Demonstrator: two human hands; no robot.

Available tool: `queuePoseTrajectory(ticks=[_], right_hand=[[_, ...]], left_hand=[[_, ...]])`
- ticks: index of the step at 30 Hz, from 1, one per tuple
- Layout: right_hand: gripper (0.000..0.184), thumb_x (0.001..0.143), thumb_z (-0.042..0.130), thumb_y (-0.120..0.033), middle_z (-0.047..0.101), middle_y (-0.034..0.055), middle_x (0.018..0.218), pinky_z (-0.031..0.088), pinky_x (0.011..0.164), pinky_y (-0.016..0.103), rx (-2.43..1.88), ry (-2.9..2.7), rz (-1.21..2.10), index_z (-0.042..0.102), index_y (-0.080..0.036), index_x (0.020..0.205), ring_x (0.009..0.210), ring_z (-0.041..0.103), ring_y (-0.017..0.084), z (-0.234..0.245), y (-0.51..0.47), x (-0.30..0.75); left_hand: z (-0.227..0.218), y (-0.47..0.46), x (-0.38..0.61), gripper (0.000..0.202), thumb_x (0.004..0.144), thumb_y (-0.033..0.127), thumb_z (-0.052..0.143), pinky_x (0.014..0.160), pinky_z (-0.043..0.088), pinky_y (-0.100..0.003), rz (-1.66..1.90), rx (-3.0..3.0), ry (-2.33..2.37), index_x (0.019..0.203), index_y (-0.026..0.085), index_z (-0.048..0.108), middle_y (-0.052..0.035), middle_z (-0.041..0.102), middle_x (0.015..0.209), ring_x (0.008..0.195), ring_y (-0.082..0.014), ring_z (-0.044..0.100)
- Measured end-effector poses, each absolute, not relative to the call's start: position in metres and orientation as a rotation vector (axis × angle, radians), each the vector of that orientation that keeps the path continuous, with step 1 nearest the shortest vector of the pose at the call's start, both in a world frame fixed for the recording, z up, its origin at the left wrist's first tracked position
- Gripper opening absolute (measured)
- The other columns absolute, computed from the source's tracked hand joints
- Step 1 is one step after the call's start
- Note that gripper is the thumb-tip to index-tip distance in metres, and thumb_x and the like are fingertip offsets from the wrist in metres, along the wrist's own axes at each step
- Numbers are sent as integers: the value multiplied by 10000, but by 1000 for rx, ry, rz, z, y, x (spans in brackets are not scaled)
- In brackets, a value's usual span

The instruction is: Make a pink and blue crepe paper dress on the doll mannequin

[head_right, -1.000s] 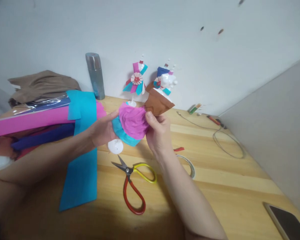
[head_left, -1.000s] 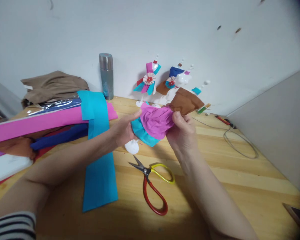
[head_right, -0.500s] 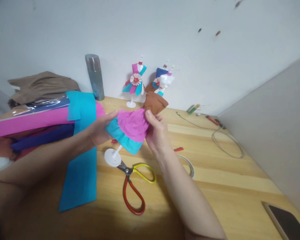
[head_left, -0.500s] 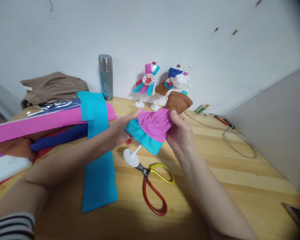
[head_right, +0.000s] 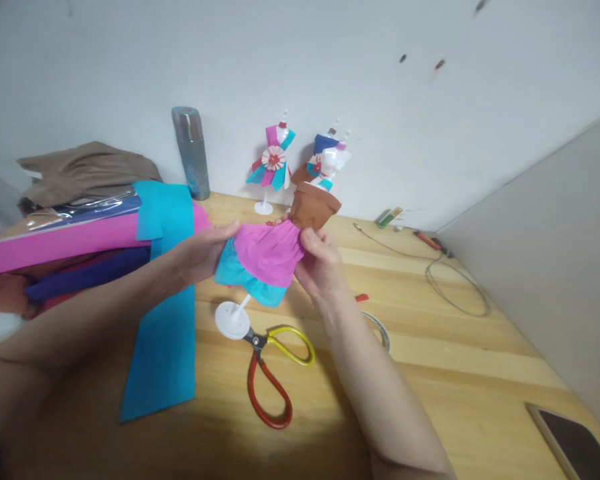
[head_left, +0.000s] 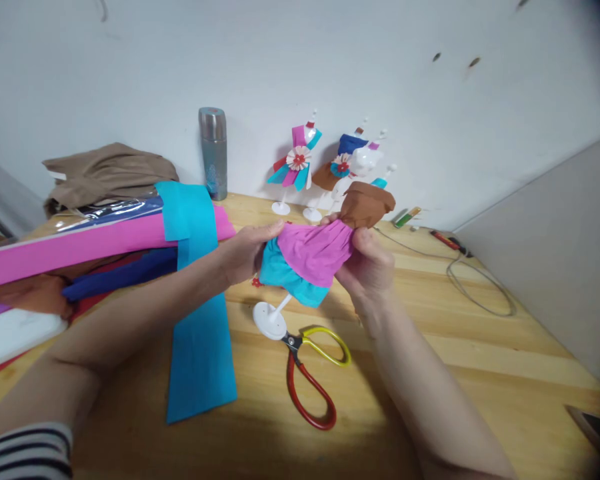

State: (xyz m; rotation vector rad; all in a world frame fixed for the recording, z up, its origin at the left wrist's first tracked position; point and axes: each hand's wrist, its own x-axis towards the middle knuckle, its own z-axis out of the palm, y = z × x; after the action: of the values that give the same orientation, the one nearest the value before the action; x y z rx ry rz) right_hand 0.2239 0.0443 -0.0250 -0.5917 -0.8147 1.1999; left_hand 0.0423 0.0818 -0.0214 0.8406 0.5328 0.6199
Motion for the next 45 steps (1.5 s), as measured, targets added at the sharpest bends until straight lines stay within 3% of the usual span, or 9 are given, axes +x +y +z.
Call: queuePoseTrajectory(ticks=[11,17,21,24,27,30,37,41,45], right_hand=[[385,545,852,-496,697,27,841,547,919,381,-549,-898,1137,694,-260,805,828,661,197,-25,43,238],[379,525,835,-559,716,9,821,577,889,453,-607,-950,1079,686,-300,759,804,683,229,-22,45,238],[320,580,856,-495,756,8,873,589,853,416,-661,-969,1051,713,-293,783,832,710,225,-15,42,236],[315,613,874,-451,770,17,893,567,831,361,-728,-1046,1011,746,-273,839,838,714,211,-12,37,231],[318,617,886,-432,771,24,862,556,788,366,-768,-1096,1005,753,-254,844,799,702,212,-12,33,221],[322,585,909,-390,771,20,854,555,747,355,-782,-1100,985,760,-239,827,761,686,194,-12,30,215],[379,557,913,-472,762,10,823,555,730,351,-857,-1143,1000,755,-248,819,728,678,182,-22,37,221],[421,548,887,-564,751,-4,815,553,732,360,-892,-1177,918,731,-286,823,746,680,196,-28,41,215],[497,566,833,-663,765,20,1005,547,856,393,-881,-1338,886,719,-317,905,956,691,245,-21,37,208]], left_hand=[[-33,77,43,363,766,461,787,739,548,-282,614,909,417,971,169,726,-69,720,884,801,-175,675],[-41,78,45,254,749,328,788,634,511,-241,542,981,530,882,129,703,-37,671,716,625,-120,615],[-32,77,40,335,868,373,630,713,519,-272,856,1310,776,1095,131,674,-102,728,1008,822,-169,677],[-16,69,34,422,905,406,562,1036,466,-384,1160,1788,783,1236,151,627,-126,645,1323,1252,-257,578],[-11,61,37,742,814,418,692,1190,323,-455,1021,2137,586,1456,140,445,-173,483,1513,1424,-310,427],[-24,61,46,937,720,436,792,1178,346,-481,953,2082,583,1502,152,360,-201,395,1567,1448,-349,395],[-42,79,52,639,703,384,805,892,554,-369,751,1764,510,1256,154,583,-112,720,1130,1068,-275,683],[-31,75,52,361,735,376,789,788,563,-311,660,1643,556,979,136,671,-50,729,819,904,-230,705],[-27,72,53,392,698,274,827,871,555,-300,787,1484,486,1042,153,684,-64,751,1013,1011,-222,697]])
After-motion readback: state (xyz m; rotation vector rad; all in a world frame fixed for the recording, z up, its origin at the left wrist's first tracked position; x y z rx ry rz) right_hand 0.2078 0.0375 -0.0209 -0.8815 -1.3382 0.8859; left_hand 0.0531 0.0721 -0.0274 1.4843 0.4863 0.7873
